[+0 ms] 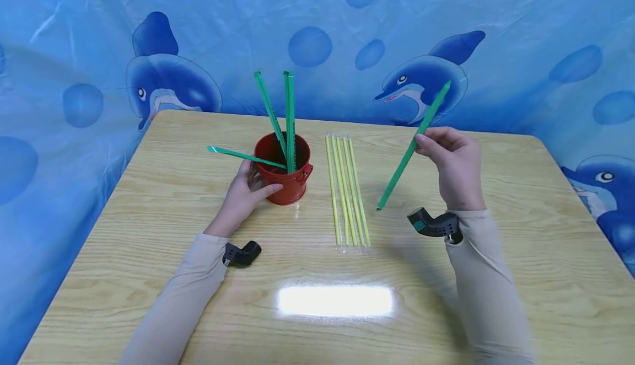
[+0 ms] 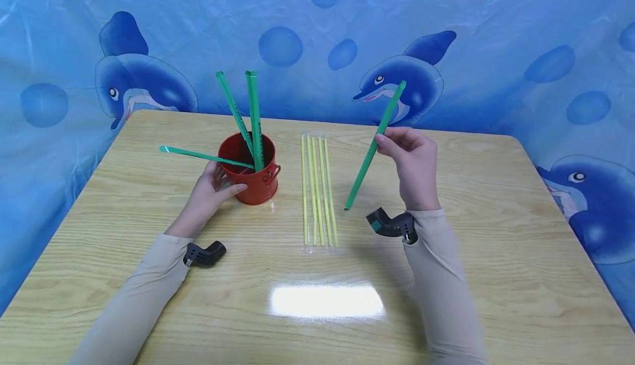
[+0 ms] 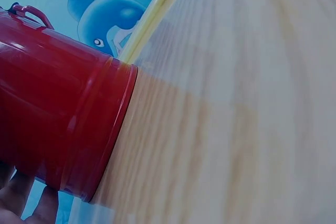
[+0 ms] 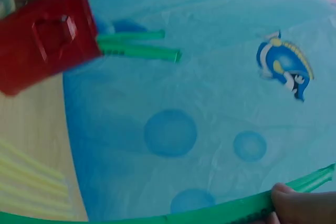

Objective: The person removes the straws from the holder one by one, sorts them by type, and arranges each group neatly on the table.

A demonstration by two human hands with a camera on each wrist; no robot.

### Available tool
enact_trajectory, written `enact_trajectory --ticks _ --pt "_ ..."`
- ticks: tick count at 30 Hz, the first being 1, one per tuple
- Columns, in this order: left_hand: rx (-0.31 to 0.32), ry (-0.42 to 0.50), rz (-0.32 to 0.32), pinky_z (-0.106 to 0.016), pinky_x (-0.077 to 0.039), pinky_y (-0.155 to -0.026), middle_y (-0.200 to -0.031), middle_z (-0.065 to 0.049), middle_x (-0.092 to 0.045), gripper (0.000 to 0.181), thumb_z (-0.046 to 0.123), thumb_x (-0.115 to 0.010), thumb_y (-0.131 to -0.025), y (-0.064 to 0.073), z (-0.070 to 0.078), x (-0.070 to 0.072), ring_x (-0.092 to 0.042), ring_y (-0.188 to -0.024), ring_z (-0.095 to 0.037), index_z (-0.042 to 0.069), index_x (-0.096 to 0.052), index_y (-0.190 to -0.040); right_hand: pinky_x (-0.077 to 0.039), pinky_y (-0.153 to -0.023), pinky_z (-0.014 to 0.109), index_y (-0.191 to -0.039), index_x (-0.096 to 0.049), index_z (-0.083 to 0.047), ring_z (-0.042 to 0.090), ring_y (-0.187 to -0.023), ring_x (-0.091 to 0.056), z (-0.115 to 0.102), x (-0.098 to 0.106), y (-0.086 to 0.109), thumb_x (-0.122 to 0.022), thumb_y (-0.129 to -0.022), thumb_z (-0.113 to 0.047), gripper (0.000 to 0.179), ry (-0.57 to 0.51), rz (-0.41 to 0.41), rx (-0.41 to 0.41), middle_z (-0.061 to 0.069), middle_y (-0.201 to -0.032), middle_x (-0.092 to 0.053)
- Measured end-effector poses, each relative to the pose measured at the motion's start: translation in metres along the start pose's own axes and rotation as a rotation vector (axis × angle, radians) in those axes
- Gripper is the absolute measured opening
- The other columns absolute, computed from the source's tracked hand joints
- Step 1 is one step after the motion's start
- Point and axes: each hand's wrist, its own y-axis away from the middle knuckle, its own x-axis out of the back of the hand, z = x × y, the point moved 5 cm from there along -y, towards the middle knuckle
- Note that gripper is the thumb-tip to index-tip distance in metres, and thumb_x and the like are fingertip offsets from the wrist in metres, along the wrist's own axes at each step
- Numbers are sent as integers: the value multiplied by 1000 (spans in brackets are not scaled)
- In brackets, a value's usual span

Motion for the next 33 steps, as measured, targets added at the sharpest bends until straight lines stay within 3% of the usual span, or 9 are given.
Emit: enact_trajectory --ticks 7,13,18,21,27,33 --pt "-18 15 3 -37 -34 -108 -148 -7 -33 76 11 -68 -87 -1 4 1 -34 -134 -23 12 -22 -148 -54 -71 22 -89 -71 -2 13 -71 -64 23 11 -12 -72 -84 -9 9 151 -50 -166 2 -81 -68" --pt "-2 9 10 -38 -34 -108 -148 -7 -33 76 12 -69 -87 -2 2 1 -34 -134 -24 12 -22 -147 -55 -74 26 -96 -67 2 10 -71 -63 54 13 -24 -69 -87 -14 18 311 -130 -261 -3 -83 -67" --pt "3 10 3 -39 -33 -108 -148 -7 -33 76 12 -69 -87 -1 -1 -1 -33 -135 -24 11 -23 -147 -55 -76 26 -106 -61 9 7 -72 -63 86 18 -29 -67 -89 -16 31 376 -189 -375 -7 -82 -65" --pt "-5 12 -1 -40 -33 -108 -148 -8 -33 76 11 -69 -87 0 -1 -2 -33 -135 -25 11 -22 -147 -56 -74 26 -110 -60 11 6 -72 -64 103 19 -27 -67 -89 -16 35 398 -206 -417 -8 -80 -66" --pt "-3 11 10 -40 -35 -107 -147 -7 -35 76 10 -69 -87 1 0 -2 -35 -133 -25 13 -23 -147 -56 -66 22 -112 -62 11 5 -65 -65 130 15 -22 -69 -87 -12 35 340 -205 -481 -6 -79 -67" --pt "-9 15 4 -40 -34 -107 -147 -6 -35 76 11 -69 -87 0 -2 0 -35 -133 -25 13 -23 -147 -55 -61 19 -111 -63 13 4 -61 -64 140 12 -20 -70 -86 -10 35 344 -179 -467 -6 -75 -67"
